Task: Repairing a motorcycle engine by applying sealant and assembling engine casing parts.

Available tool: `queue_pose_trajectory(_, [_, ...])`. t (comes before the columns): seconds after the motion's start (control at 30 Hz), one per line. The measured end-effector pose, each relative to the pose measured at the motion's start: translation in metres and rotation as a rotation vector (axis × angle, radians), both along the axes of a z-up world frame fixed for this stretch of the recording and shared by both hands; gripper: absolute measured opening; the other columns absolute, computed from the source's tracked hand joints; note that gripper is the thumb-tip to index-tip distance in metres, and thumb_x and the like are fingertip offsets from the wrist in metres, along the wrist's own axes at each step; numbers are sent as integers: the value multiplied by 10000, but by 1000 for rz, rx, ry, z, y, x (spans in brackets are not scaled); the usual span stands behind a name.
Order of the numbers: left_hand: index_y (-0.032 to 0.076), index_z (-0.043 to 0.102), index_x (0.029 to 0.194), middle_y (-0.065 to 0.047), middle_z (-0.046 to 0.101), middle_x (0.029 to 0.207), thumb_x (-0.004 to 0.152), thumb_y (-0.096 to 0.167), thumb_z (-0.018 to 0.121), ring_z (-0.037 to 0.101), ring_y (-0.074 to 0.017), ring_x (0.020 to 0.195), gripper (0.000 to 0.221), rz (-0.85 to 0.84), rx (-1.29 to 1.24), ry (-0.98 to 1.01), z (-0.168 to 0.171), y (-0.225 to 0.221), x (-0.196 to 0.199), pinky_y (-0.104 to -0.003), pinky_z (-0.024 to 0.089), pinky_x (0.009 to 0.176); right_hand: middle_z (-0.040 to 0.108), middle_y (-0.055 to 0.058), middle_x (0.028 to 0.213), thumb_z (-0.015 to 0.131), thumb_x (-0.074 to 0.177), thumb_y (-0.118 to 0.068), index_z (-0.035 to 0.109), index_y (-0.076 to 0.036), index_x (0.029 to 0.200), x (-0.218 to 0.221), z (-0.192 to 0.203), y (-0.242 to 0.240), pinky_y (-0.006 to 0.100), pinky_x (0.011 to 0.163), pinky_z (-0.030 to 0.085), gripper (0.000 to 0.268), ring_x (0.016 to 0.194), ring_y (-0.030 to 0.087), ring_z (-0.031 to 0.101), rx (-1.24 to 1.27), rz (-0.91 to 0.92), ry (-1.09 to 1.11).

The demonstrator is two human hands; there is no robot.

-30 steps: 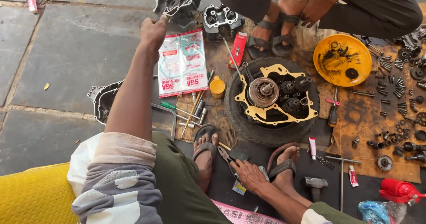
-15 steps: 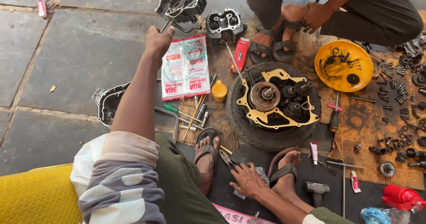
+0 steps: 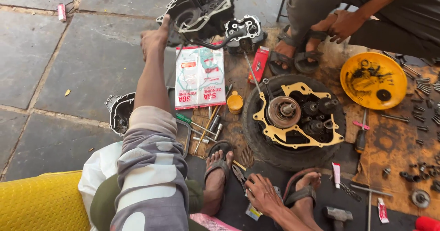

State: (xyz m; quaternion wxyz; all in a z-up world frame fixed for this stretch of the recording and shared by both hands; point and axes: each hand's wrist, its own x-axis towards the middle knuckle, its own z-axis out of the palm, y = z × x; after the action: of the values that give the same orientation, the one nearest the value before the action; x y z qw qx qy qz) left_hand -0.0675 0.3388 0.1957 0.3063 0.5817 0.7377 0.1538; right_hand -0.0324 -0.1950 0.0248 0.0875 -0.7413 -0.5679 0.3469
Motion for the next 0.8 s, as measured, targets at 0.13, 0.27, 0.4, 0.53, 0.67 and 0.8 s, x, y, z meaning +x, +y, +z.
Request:
queue_pose_trajectory(0.13, [109, 480, 1467, -149, 401, 1526, 614, 742, 697, 371, -390, 1393, 1084, 43, -222, -649, -31, 10, -26, -737, 364, 1037, 711, 140, 1086, 659, 953, -361, 698, -40, 1072, -1, -86, 5, 441, 971, 570, 345, 1054, 267, 701, 38, -426, 604])
queue_pose_trajectory(0.27, [0, 477, 1389, -220, 580, 1395, 623, 646, 746, 604, -411, 1259, 1038, -94, -350, -1024, -18, -13, -38, -691, 479, 986, 587, 132, 1321, 512, 909, -603, 539, -107, 1344, 23, 24, 74, 486, 973, 556, 661, 1209, 304, 625, -138, -674, 1336])
queue_pose_trajectory(0.4, [-39, 601, 1290, -208, 733, 1141, 768, 410, 847, 751, -285, 934, 731, -394, -456, -1178, -6, -41, -26, -407, 652, 806, 494, 154, 1467, 468, 820, -789, 359, -129, 1537, 51, 129, 138, 485, 1026, 544, 980, 1309, 292, 555, 246, -446, 1599])
queue_pose_trajectory(0.53, [-64, 631, 1109, -166, 728, 841, 869, 292, 833, 672, -220, 563, 474, -493, -576, -937, -1, -60, -31, -262, 471, 405, 574, 150, 1282, 450, 950, -583, 440, -52, 1429, 37, 193, 169, 420, 910, 590, 716, 1126, 255, 633, 293, -539, 1573])
queue_pose_trajectory(0.67, [-55, 634, 1066, -106, 698, 801, 828, 143, 793, 660, -203, 544, 348, -524, -625, -991, 9, -101, -39, -295, 559, 448, 556, 49, 975, 406, 1053, -430, 512, -45, 1294, 27, 179, 139, 278, 642, 480, 467, 768, 127, 546, 266, -645, 1508])
queue_pose_trajectory(0.8, [-29, 628, 1116, -122, 721, 891, 781, -4, 702, 732, -223, 716, 344, -557, -501, -1155, 45, -165, -51, -362, 645, 626, 371, -48, 718, 383, 1083, -376, 538, -70, 1094, 40, 187, 97, 227, 460, 256, 343, 535, 55, 303, 198, -752, 1309])
